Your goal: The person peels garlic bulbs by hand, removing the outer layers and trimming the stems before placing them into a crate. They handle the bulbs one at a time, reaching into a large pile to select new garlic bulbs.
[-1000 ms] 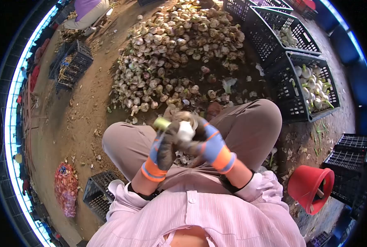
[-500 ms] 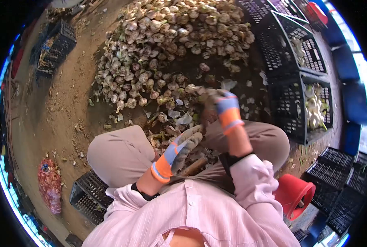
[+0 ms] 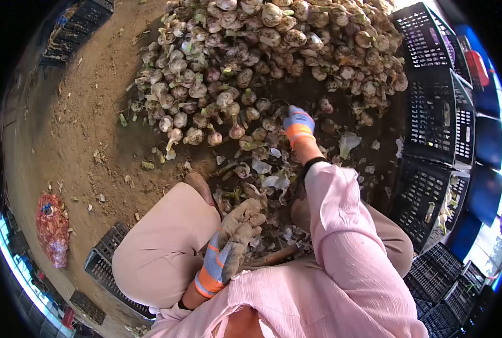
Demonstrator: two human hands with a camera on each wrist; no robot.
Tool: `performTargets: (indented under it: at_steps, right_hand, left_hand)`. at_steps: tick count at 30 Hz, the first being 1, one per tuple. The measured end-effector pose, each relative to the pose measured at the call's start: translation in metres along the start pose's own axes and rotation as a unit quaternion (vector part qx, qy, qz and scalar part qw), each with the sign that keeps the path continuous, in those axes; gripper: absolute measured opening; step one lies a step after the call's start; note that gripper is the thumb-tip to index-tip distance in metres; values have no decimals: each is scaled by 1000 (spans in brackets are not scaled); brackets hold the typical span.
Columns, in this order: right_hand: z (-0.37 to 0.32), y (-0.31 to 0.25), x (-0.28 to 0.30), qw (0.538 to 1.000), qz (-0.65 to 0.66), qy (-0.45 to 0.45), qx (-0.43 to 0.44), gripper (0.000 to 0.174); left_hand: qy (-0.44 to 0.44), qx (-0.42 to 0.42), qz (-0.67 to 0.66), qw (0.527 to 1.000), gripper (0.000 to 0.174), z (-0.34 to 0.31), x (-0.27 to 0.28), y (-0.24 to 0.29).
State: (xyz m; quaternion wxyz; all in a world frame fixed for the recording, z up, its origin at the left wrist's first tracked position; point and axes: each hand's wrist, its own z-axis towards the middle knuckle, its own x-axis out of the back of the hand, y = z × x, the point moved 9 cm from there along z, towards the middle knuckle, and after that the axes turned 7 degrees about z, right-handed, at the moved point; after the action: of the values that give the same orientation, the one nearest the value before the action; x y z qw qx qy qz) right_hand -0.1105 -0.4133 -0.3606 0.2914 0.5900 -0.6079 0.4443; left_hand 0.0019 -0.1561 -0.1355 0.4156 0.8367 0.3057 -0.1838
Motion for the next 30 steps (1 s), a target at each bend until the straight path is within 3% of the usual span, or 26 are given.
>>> performTargets:
  at_steps: [1,2,3,4,6,7,8,9,11,12,14,15,16,19,20,21,23,24,25,27,30]
  right_hand:
    - [-8,13,15,991,70,116,-8,31]
    - [-17,20,17,957,274,91,-16,26]
    - [-30,24,23,882,467,62,-23,22]
    - [-53,18,29,753,653,-23,-77,15]
    - [-129,-26,92,704,699,-105,-63,16]
    - [-158,-35,107,709,688,-145,-52,16]
    - [-190,-48,125,685,701,-196,-27,16]
    - [-227,-62,145,670,697,-252,-43,17]
    - [-277,-69,165,679,684,-268,5,24]
    - [-298,-66,168,619,736,-275,2,24]
    - [-335,-59,177,488,824,-287,-1,24]
    - [-350,-55,184,511,811,-282,27,25]
    - [-363,-52,191,535,797,-276,53,26]
    - [-389,-46,190,587,779,-181,131,25]
    - [-400,-51,196,553,803,-172,137,24]
    - [-409,-55,203,519,826,-165,143,24]
    - [-421,-53,205,532,807,-196,164,21]
    - [-426,-53,206,539,797,-211,175,20]
    - [-432,-53,208,543,789,-223,181,18]
    - [-444,-52,213,552,776,-245,186,16]
    - [-461,-57,229,520,789,-268,188,17]
  left_hand:
    - [3,9,-22,1000,61,0,1,-2]
    - [0,2,-25,1000,63,-1,0,-2]
    - [-5,-4,-27,1000,66,-1,-3,-3]
    - [-11,-9,-29,999,68,-4,-6,-5]
    - [38,-113,146,982,75,-8,-9,3]
    - [61,-165,233,956,78,-12,-13,11]
    - [87,-251,410,873,86,-23,-30,37]
    - [148,-326,561,747,93,-36,-46,61]
    - [86,-354,585,725,91,-43,-58,50]
    - [17,-361,508,782,86,-49,-62,39]
    - [-20,-442,444,779,82,-79,-80,41]
    - [-41,-481,409,774,80,-93,-90,45]
    - [-47,-462,397,791,81,-97,-88,36]
    - [-46,-523,479,704,83,-132,-111,37]
    - [-59,-524,486,697,82,-142,-119,35]
    - [-63,-498,460,732,81,-144,-116,32]
    - [-67,-442,405,797,78,-148,-110,23]
    - [-90,-374,303,872,70,-147,-108,18]
    - [-104,-325,270,900,67,-147,-107,14]
    - [-130,-217,198,947,62,-149,-106,3]
    - [-133,-187,154,961,57,-159,-109,-2]
